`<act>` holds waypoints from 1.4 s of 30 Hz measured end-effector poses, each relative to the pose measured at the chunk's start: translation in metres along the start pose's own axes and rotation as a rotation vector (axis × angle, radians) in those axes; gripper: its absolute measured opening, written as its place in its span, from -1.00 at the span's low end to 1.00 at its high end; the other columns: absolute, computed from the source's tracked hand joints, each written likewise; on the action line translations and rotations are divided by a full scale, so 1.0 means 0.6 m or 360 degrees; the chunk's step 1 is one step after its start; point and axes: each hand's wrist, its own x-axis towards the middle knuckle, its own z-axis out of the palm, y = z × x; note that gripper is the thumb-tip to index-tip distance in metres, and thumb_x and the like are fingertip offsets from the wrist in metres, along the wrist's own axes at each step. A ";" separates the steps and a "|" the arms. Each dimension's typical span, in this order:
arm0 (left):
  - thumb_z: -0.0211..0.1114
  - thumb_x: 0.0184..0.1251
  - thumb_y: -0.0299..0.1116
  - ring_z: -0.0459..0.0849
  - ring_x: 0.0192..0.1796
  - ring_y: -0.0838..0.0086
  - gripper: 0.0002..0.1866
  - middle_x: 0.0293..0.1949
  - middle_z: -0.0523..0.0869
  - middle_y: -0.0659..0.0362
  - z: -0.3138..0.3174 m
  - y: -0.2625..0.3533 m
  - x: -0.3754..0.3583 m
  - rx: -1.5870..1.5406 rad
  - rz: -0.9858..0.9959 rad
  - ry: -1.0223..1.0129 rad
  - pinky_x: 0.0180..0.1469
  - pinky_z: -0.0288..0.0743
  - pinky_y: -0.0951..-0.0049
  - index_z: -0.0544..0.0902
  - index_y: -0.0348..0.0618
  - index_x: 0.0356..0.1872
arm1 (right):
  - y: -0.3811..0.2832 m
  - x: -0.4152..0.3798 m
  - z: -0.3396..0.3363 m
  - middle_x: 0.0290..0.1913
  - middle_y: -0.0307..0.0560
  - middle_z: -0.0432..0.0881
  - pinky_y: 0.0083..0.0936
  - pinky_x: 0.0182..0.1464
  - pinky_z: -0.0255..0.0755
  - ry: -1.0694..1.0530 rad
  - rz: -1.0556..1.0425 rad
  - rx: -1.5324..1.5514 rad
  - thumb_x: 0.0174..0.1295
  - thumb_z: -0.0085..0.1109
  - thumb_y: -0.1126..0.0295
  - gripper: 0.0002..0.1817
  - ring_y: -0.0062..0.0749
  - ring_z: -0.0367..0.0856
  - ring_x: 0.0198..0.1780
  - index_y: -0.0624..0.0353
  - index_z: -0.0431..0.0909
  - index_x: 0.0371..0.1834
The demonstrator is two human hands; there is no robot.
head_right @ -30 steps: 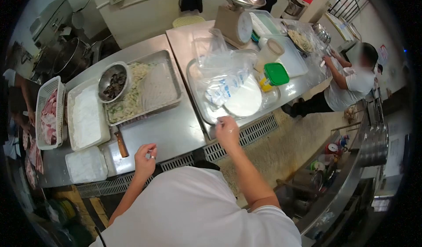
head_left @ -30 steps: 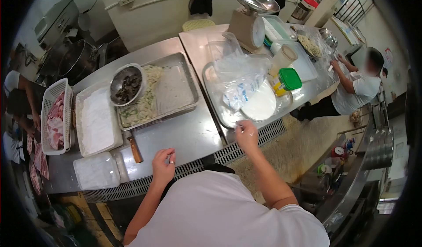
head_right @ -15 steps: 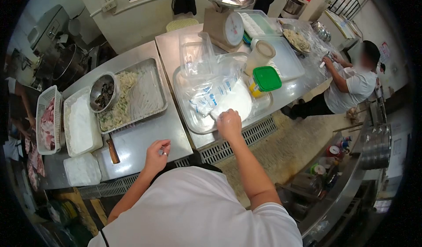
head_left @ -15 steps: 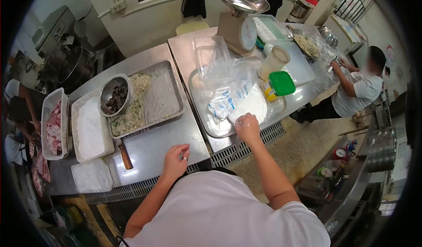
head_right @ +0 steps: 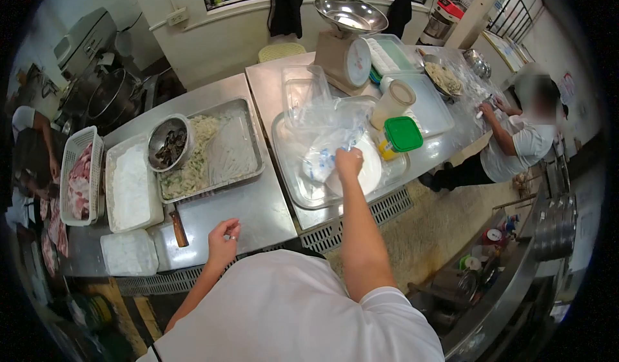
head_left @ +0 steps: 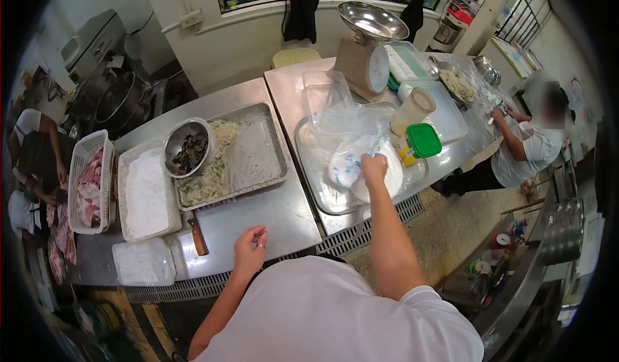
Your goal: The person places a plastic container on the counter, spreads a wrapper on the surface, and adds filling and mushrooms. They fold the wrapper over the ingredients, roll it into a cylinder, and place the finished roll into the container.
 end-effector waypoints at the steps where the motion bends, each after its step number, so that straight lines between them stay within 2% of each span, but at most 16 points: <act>1: 0.43 0.53 -0.54 0.81 -0.14 0.39 -0.75 -0.08 0.86 0.05 -0.006 -0.004 -0.005 -0.0019 -0.0048 0.0031 -0.02 0.70 0.37 0.80 -0.30 0.16 | 0.004 0.011 -0.009 -0.10 0.43 0.84 -0.05 0.04 0.68 -0.0011 -0.0021 0.0012 0.18 0.37 0.30 -0.61 0.24 0.86 -0.09 0.49 0.76 -0.11; 3: 0.43 0.54 -0.53 0.81 -0.14 0.41 -0.75 -0.08 0.86 0.05 -0.017 -0.012 -0.009 -0.0016 -0.0084 0.0046 -0.02 0.70 0.37 0.81 -0.29 0.16 | 0.008 0.039 -0.028 -0.18 0.42 0.84 -0.04 0.01 0.65 -0.0031 -0.0061 0.0041 0.21 0.34 0.31 -0.65 0.21 0.84 -0.14 0.46 0.79 -0.15; 6: 0.44 0.54 -0.53 0.81 -0.14 0.41 -0.75 -0.09 0.87 0.06 -0.024 -0.020 -0.010 -0.0018 -0.0107 0.0081 -0.02 0.70 0.38 0.81 -0.29 0.16 | 0.016 0.103 -0.027 -0.16 0.48 0.82 0.05 0.09 0.63 0.0168 -0.0312 -0.0036 0.21 0.26 0.28 -0.64 0.34 0.82 -0.04 0.42 0.81 -0.19; 9: 0.44 0.54 -0.52 0.80 -0.15 0.42 -0.76 -0.10 0.87 0.06 -0.027 -0.023 -0.013 0.0000 -0.0112 0.0108 -0.02 0.69 0.39 0.81 -0.30 0.15 | -0.016 0.139 -0.033 -0.18 0.43 0.83 0.02 -0.02 0.66 0.0168 -0.0344 0.0071 0.27 0.23 0.29 -0.62 0.29 0.83 -0.09 0.46 0.80 -0.12; 12: 0.44 0.55 -0.52 0.80 -0.15 0.43 -0.76 -0.10 0.87 0.06 -0.026 -0.029 -0.019 0.0007 -0.0104 0.0107 -0.01 0.69 0.38 0.82 -0.30 0.14 | -0.049 0.163 -0.023 -0.17 0.32 0.84 -0.04 -0.16 0.67 0.0137 -0.0045 0.0466 0.31 0.21 0.32 -0.61 0.12 0.84 -0.12 0.48 0.78 -0.04; 15: 0.43 0.55 -0.51 0.80 -0.15 0.42 -0.77 -0.10 0.87 0.05 -0.024 -0.029 -0.024 0.0015 -0.0139 0.0084 -0.01 0.70 0.38 0.81 -0.31 0.14 | -0.034 0.218 0.012 -0.13 0.22 0.83 -0.13 -0.26 0.68 -0.0049 0.0096 0.0929 0.34 0.19 0.34 -0.59 -0.03 0.83 -0.17 0.48 0.77 0.06; 21: 0.43 0.55 -0.52 0.81 -0.14 0.40 -0.77 -0.09 0.87 0.03 -0.026 -0.018 -0.027 0.0029 -0.0124 0.0071 -0.01 0.70 0.37 0.81 -0.33 0.13 | -0.041 0.223 0.013 -0.19 0.21 0.82 -0.20 -0.29 0.71 -0.0070 -0.0010 0.0592 0.35 0.19 0.37 -0.68 -0.09 0.82 -0.28 0.49 0.74 -0.10; 24: 0.43 0.55 -0.52 0.81 -0.13 0.39 -0.77 -0.09 0.87 0.03 -0.029 -0.015 -0.029 0.0033 -0.0119 0.0062 0.00 0.71 0.37 0.81 -0.33 0.13 | -0.035 0.226 0.012 -0.23 0.25 0.80 -0.20 -0.30 0.71 -0.0442 0.0230 0.0578 0.35 0.24 0.37 -0.71 -0.09 0.84 -0.27 0.47 0.73 -0.15; 27: 0.43 0.55 -0.52 0.82 -0.12 0.38 -0.77 -0.09 0.87 0.03 -0.029 -0.020 -0.030 0.0051 -0.0124 0.0034 -0.01 0.71 0.37 0.81 -0.32 0.13 | 0.003 0.233 0.039 -0.15 0.38 0.82 -0.09 -0.18 0.74 -0.0553 -0.0047 0.0014 0.34 0.33 0.26 -0.62 0.10 0.88 -0.13 0.47 0.76 -0.10; 29: 0.43 0.55 -0.51 0.82 -0.12 0.38 -0.77 -0.09 0.86 0.04 -0.030 -0.020 -0.028 0.0066 -0.0138 0.0014 -0.01 0.70 0.37 0.81 -0.32 0.13 | 0.072 0.287 0.096 -0.07 0.47 0.82 -0.02 -0.01 0.73 -0.0284 -0.0628 -0.0512 0.32 0.35 0.16 -0.54 0.24 0.86 0.00 0.48 0.77 -0.07; 31: 0.43 0.55 -0.50 0.82 -0.12 0.38 -0.77 -0.08 0.87 0.04 -0.033 -0.014 -0.027 0.0084 -0.0160 -0.0002 -0.02 0.70 0.37 0.81 -0.31 0.13 | 0.072 0.282 0.099 -0.03 0.48 0.82 0.01 0.07 0.72 -0.0072 -0.0813 -0.0685 0.29 0.36 0.15 -0.54 0.31 0.85 0.05 0.43 0.79 -0.07; 33: 0.43 0.56 -0.49 0.82 -0.11 0.38 -0.77 -0.08 0.87 0.04 -0.035 -0.013 -0.025 0.0081 -0.0123 0.0006 -0.03 0.70 0.37 0.81 -0.31 0.13 | 0.018 0.218 0.049 -0.05 0.44 0.83 -0.02 0.06 0.71 0.0064 -0.0602 -0.0514 0.27 0.34 0.21 -0.63 0.29 0.85 0.02 0.34 0.82 -0.10; 35: 0.43 0.56 -0.48 0.83 -0.11 0.38 -0.77 -0.07 0.87 0.04 -0.038 -0.009 -0.024 0.0078 -0.0127 0.0009 -0.03 0.70 0.37 0.81 -0.30 0.13 | 0.004 0.228 0.019 -0.02 0.47 0.83 0.02 0.10 0.69 0.0094 -0.0523 -0.0657 0.23 0.36 0.20 -0.60 0.34 0.83 0.05 0.38 0.80 -0.09; 37: 0.43 0.57 -0.48 0.84 -0.10 0.37 -0.77 -0.06 0.87 0.03 -0.042 -0.006 -0.024 0.0071 -0.0176 0.0017 -0.02 0.71 0.37 0.81 -0.30 0.13 | -0.070 0.187 -0.057 0.00 0.50 0.82 0.06 0.14 0.67 0.0203 -0.0302 -0.0643 0.19 0.38 0.20 -0.56 0.38 0.82 0.06 0.42 0.79 -0.08; 40: 0.42 0.57 -0.49 0.85 -0.10 0.36 -0.78 -0.06 0.88 0.01 -0.041 -0.026 -0.028 0.0077 -0.0128 0.0033 0.00 0.72 0.36 0.81 -0.31 0.13 | -0.160 0.116 -0.172 0.04 0.56 0.80 0.07 0.25 0.64 0.0292 -0.0416 -0.0486 0.11 0.34 0.24 -0.50 0.48 0.80 0.12 0.50 0.77 -0.04; 42: 0.41 0.57 -0.50 0.86 -0.10 0.36 -0.78 -0.06 0.87 0.01 -0.039 -0.029 -0.025 0.0066 -0.0172 0.0017 0.03 0.73 0.35 0.81 -0.31 0.13 | -0.179 0.120 -0.197 -0.01 0.56 0.81 0.05 0.22 0.64 0.0346 -0.0459 -0.0159 0.11 0.36 0.27 -0.52 0.46 0.81 0.08 0.52 0.76 -0.06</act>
